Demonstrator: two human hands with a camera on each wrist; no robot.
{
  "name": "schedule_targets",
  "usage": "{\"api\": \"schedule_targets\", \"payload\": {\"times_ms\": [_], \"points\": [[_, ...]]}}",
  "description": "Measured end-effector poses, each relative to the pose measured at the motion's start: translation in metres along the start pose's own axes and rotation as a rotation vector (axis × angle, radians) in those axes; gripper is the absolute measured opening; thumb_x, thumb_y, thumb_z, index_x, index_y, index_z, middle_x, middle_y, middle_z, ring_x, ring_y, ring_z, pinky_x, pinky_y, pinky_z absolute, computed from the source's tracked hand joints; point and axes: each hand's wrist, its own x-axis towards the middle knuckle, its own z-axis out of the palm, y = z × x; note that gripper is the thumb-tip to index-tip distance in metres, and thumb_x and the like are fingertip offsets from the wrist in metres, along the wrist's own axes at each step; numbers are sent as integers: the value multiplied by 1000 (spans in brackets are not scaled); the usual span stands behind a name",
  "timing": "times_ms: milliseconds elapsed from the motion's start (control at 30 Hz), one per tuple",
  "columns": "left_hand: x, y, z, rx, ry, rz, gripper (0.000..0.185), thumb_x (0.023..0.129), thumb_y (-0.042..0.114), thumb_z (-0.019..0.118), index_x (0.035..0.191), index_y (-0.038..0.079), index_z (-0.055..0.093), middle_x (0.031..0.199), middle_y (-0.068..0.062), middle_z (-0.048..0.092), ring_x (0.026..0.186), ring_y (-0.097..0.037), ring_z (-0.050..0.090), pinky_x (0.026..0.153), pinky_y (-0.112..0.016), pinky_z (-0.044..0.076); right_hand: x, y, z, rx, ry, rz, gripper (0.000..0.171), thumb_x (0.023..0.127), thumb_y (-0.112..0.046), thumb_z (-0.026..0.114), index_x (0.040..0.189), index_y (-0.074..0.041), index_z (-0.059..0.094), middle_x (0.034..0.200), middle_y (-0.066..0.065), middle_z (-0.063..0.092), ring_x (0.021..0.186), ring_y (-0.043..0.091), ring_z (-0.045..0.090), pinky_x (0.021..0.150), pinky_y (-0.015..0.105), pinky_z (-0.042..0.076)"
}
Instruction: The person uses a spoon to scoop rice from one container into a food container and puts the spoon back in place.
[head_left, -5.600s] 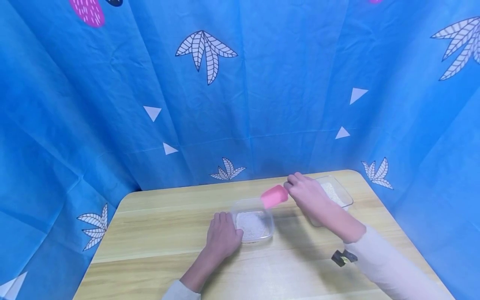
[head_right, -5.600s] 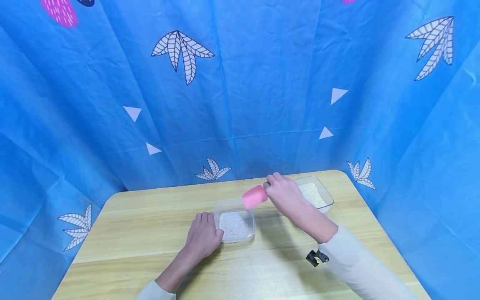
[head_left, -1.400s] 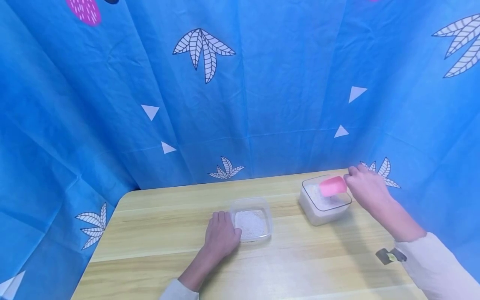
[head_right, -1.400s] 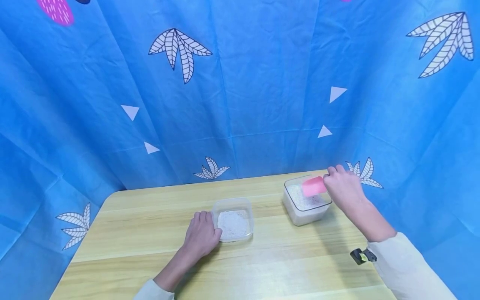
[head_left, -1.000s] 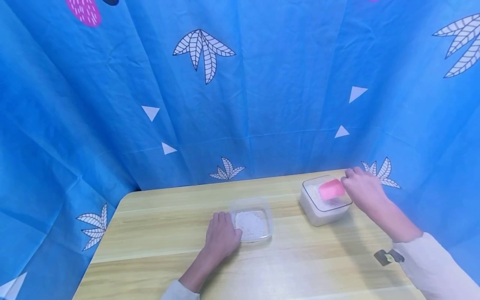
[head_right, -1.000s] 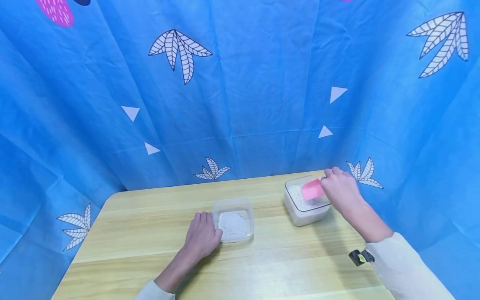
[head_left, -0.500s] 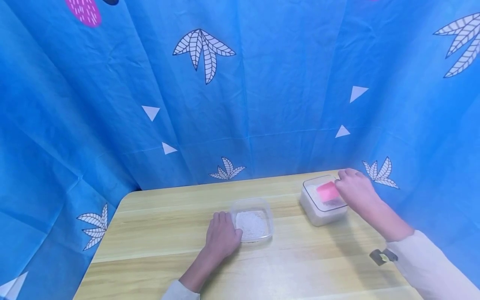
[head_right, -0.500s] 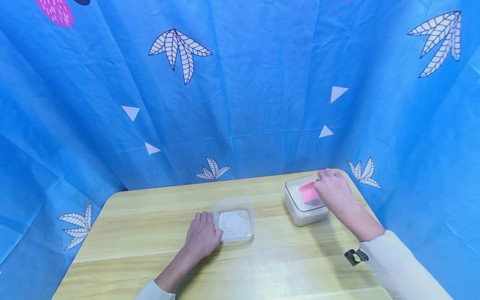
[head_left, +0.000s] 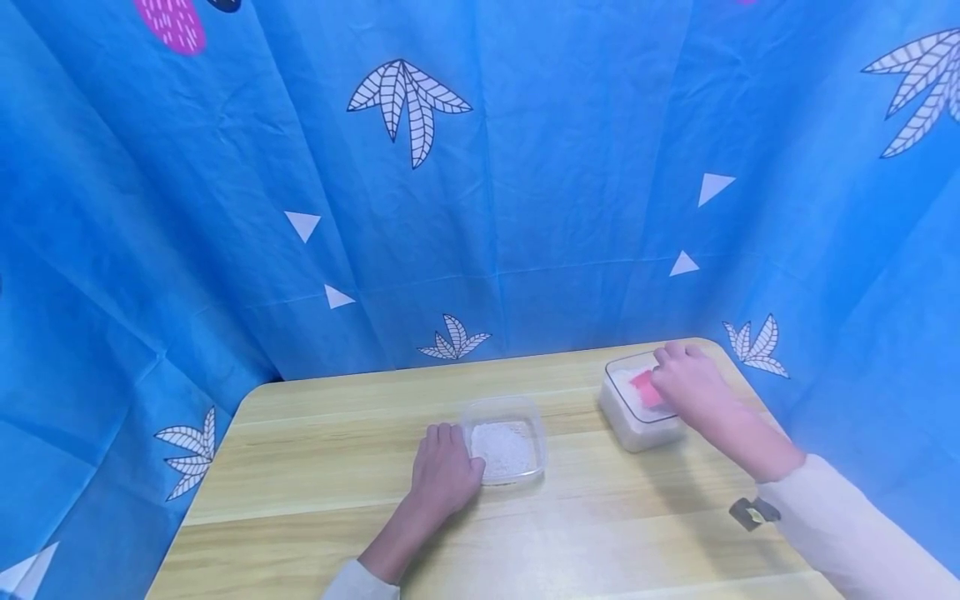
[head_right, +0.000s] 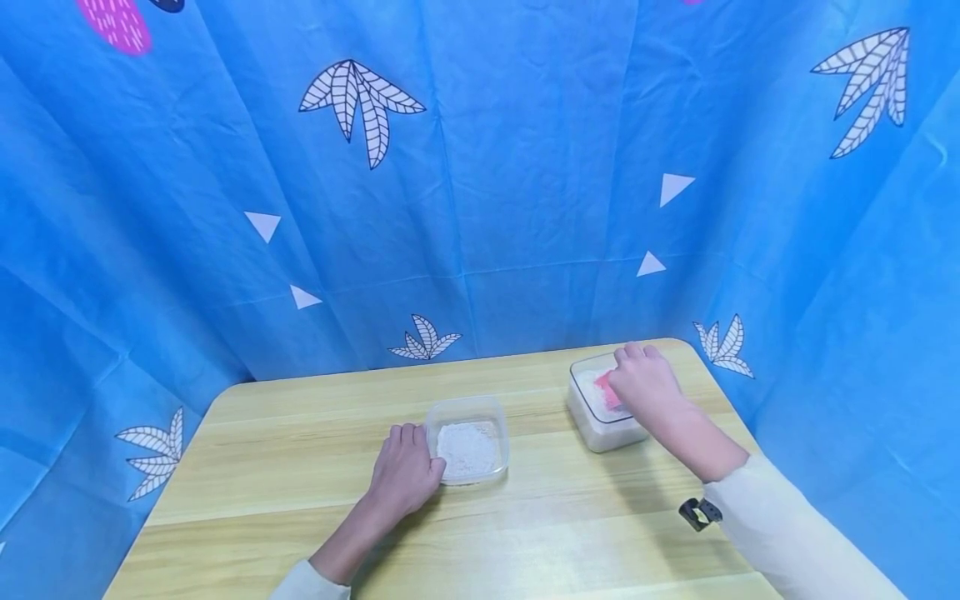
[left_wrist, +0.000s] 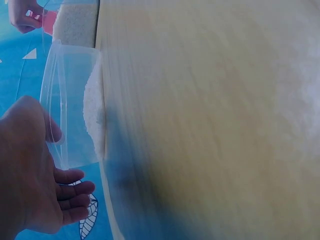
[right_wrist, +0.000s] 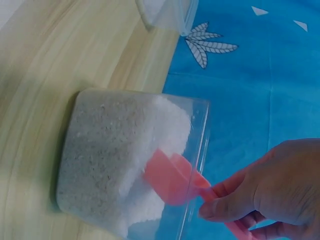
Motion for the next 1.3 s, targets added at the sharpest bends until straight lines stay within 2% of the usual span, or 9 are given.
{"api": "schedule_targets", "payload": {"times_ms": [167,333,567,767,967,1300], "points": [[0,0,0,-9,-4,-9,36,85,32,57,101,0,56,94,-8,48,88,-24,39,77,-34,35,8,-8,1,17,-41,3,19,74,5,81,79,-13,76,91,13,67,88,29,56,72,40,50],[0,-1,1,-5,1,-7,35,85,32,57,100,1,56,93,-8,48,87,-23,38,77,-33,34,12,-13,2,-11,-15,-11,20,75,2,81,80,-17,77,89,11,67,86,27,57,69,37,48],[2,0,2,-18,2,-17,34,85,32,57,100,1,56,93,-8,48,88,-23,39,77,-33,35,17,-18,5,-31,22,-50,14,78,-5,81,84,-17,79,89,12,69,85,28,57,71,39,49],[1,0,2,-12,7,-17,36,85,32,58,101,1,56,95,-9,48,89,-24,39,78,-34,36,21,-19,5,-56,3,-79,16,74,-5,83,81,-17,77,87,11,68,84,27,56,72,38,49],[2,0,4,-12,4,-10,36,84,33,57,101,1,56,93,-8,48,89,-24,39,78,-34,35,23,-26,13,-92,5,-130,10,78,-12,78,73,-11,70,82,9,68,80,25,55,71,36,48],[2,-1,2,-3,2,-10,36,85,32,58,101,0,56,94,-9,48,89,-24,40,78,-35,37,30,-32,16,-87,43,-104,10,77,-10,79,73,-10,70,78,8,66,76,24,56,68,35,47]]}}
